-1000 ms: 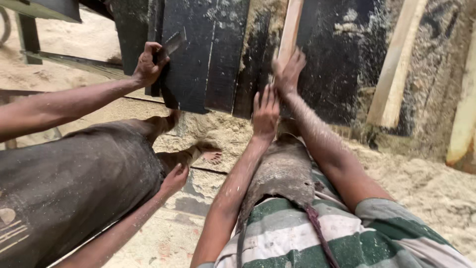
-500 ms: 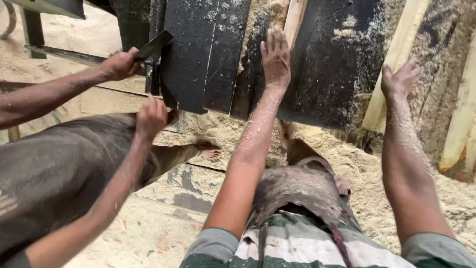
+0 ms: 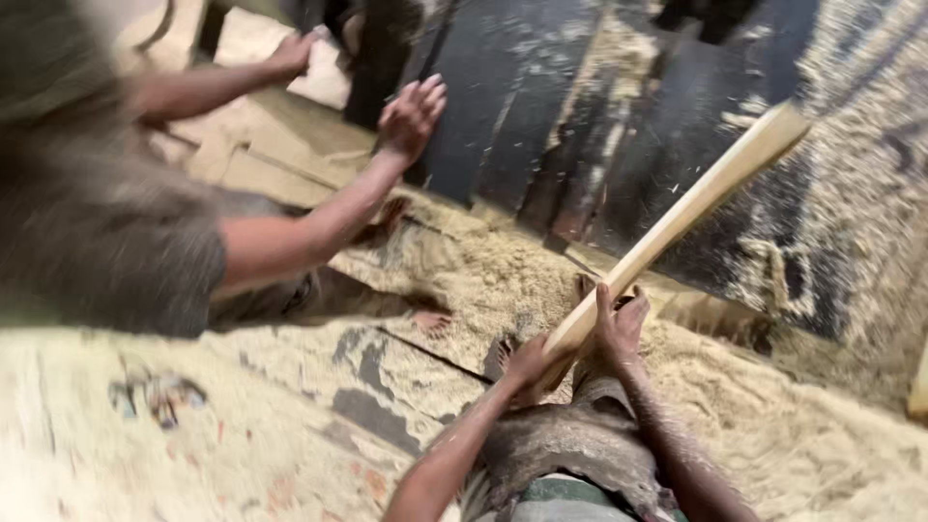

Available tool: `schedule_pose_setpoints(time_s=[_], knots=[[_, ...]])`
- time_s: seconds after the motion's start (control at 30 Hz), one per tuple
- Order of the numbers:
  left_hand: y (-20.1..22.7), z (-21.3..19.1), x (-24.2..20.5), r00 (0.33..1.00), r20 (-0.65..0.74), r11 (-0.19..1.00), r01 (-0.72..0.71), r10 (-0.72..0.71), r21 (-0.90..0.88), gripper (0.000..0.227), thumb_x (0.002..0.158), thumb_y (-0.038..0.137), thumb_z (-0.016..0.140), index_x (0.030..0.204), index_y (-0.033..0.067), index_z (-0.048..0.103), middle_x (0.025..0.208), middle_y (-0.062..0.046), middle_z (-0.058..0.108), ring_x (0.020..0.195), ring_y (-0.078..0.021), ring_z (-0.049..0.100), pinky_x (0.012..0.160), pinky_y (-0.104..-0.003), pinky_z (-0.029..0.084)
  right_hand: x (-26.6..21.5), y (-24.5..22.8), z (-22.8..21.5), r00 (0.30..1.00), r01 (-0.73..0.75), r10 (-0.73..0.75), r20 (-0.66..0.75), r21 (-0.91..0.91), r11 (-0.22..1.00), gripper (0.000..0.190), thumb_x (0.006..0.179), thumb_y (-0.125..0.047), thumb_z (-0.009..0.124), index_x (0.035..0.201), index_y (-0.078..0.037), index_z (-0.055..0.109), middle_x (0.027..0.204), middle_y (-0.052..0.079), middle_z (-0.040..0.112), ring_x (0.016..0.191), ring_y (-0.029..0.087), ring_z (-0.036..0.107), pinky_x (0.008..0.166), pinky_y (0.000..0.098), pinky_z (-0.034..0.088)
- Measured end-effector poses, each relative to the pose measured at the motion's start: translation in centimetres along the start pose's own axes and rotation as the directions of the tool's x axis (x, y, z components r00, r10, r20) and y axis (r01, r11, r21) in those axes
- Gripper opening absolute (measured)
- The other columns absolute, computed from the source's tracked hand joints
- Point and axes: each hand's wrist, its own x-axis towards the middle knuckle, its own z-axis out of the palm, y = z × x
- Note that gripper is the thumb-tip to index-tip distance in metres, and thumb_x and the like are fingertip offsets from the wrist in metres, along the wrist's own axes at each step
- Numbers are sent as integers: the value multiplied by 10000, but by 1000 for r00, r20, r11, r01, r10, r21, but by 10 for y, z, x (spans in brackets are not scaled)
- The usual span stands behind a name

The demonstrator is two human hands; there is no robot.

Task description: The person feeds large wooden beams through a stationary saw with assistance from another person, guiding the wood onto the machine and moving it through the blade.

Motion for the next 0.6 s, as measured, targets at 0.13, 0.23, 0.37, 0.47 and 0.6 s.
schedule_pose_setpoints(time_s=[0.13,0.23,0.37,0.47,0.6], knots=[[-54,16,-57,837,-310,892,-409,451,193,951,1036,695,559,1474,-117,330,1258,-366,611,1216,-493,592,1025,-557,475,-19,0,36,993,107,-115,-1,-351,930,1016,940,-634,597,1603,25,199,1413,414,414,1287,500,499,1043,624,479],[-47,2,-57,661,-336,739,-557,671,379,793,1111,573,449,1570,-60,316,1350,-407,569,1175,-505,582,941,-574,492,5,6,80,988,38,-114,-103,-555,831,971,996,-617,560,1644,2,186,1440,425,336,1298,544,434,1022,670,459],[0,-13,-51,823,-319,876,-390,470,284,650,1041,554,418,1452,87,605,1255,-309,643,960,-401,673,764,-503,581,62,2,90,942,189,-334,-40,-759,624,935,1153,-571,591,1661,73,142,1446,509,178,1328,698,280,980,813,378],[62,-45,-39,973,-231,992,1,-31,-129,728,940,659,511,1291,32,623,1033,-225,691,794,-337,696,665,-460,597,98,-18,86,904,264,-423,-63,-697,667,908,1046,-592,509,1615,58,230,1234,266,449,1085,390,500,937,600,486],[100,-58,-18,990,-82,952,87,-115,-293,787,879,739,580,1135,-1,657,885,-176,728,654,-273,700,606,-430,610,149,-33,83,932,174,-344,-115,-689,703,822,1068,-491,524,1575,104,270,1325,334,406,1159,419,458,955,584,465]])
